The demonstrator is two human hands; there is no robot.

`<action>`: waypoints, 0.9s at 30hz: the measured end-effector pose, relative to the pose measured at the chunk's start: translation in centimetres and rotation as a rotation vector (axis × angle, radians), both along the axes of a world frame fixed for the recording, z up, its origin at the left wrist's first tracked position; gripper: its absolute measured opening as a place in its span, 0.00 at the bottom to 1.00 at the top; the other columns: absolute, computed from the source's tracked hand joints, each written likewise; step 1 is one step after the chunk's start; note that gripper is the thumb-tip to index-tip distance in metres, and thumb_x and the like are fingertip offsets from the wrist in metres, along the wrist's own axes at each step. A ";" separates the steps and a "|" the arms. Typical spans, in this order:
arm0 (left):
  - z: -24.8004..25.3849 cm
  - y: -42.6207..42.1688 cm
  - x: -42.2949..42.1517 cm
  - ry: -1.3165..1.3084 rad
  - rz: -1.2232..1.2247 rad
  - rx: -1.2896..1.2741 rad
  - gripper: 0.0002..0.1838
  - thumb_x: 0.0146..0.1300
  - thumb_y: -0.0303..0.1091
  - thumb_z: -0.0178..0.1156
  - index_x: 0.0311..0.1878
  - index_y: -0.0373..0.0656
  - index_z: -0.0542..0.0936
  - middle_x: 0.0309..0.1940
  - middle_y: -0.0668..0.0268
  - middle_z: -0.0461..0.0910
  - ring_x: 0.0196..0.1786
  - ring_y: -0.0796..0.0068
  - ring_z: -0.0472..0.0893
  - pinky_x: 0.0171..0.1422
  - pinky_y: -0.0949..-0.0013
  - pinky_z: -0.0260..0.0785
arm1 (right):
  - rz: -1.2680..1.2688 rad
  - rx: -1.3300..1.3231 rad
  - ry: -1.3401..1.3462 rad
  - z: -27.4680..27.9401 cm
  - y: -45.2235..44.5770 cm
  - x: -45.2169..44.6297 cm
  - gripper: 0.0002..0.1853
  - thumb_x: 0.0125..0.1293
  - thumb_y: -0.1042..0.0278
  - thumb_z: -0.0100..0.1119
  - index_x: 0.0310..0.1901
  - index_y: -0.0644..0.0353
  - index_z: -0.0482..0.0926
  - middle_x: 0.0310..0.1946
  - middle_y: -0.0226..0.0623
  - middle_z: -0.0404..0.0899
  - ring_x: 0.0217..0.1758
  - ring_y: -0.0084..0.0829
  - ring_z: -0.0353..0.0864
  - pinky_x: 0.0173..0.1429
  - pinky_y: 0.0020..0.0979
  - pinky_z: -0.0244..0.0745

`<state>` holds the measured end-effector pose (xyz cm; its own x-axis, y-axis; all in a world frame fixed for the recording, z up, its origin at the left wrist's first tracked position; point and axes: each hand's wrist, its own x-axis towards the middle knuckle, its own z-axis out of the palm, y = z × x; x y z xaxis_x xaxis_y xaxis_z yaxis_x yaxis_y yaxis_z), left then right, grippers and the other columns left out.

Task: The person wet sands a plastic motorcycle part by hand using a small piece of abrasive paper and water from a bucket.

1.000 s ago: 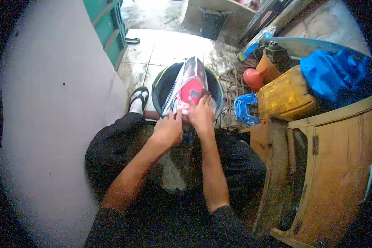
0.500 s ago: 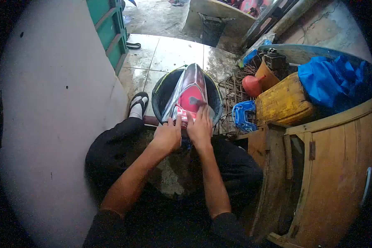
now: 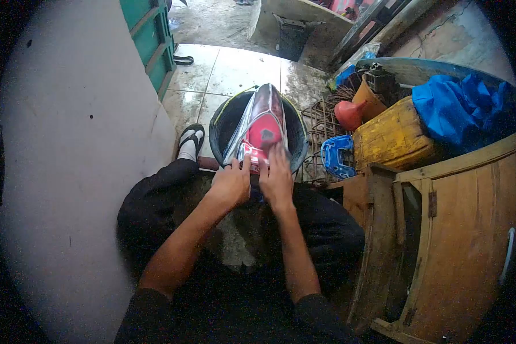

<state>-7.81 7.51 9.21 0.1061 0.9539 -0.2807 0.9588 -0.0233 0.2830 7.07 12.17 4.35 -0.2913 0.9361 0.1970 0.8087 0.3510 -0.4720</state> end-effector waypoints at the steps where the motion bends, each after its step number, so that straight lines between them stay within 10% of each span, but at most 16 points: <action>1: -0.2 0.2 0.0 0.002 -0.003 -0.003 0.37 0.64 0.35 0.56 0.74 0.33 0.57 0.59 0.39 0.72 0.52 0.49 0.83 0.54 0.53 0.77 | 0.002 -0.061 0.012 1.3 -1.6 0.0 0.30 0.76 0.52 0.44 0.67 0.72 0.68 0.72 0.58 0.61 0.77 0.52 0.58 0.78 0.43 0.53; 27: -1.3 -0.3 0.2 0.033 0.012 0.163 0.33 0.63 0.36 0.55 0.70 0.34 0.60 0.49 0.46 0.77 0.46 0.53 0.85 0.45 0.53 0.80 | 0.040 0.094 -0.125 0.3 1.0 -2.2 0.27 0.76 0.55 0.42 0.68 0.64 0.69 0.71 0.50 0.66 0.76 0.47 0.62 0.78 0.49 0.53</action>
<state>-7.61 7.22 7.94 0.0879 0.9882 -0.1258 0.9681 -0.0550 0.2445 4.85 13.19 4.64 -0.3557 0.9026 0.2427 0.8438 0.4217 -0.3319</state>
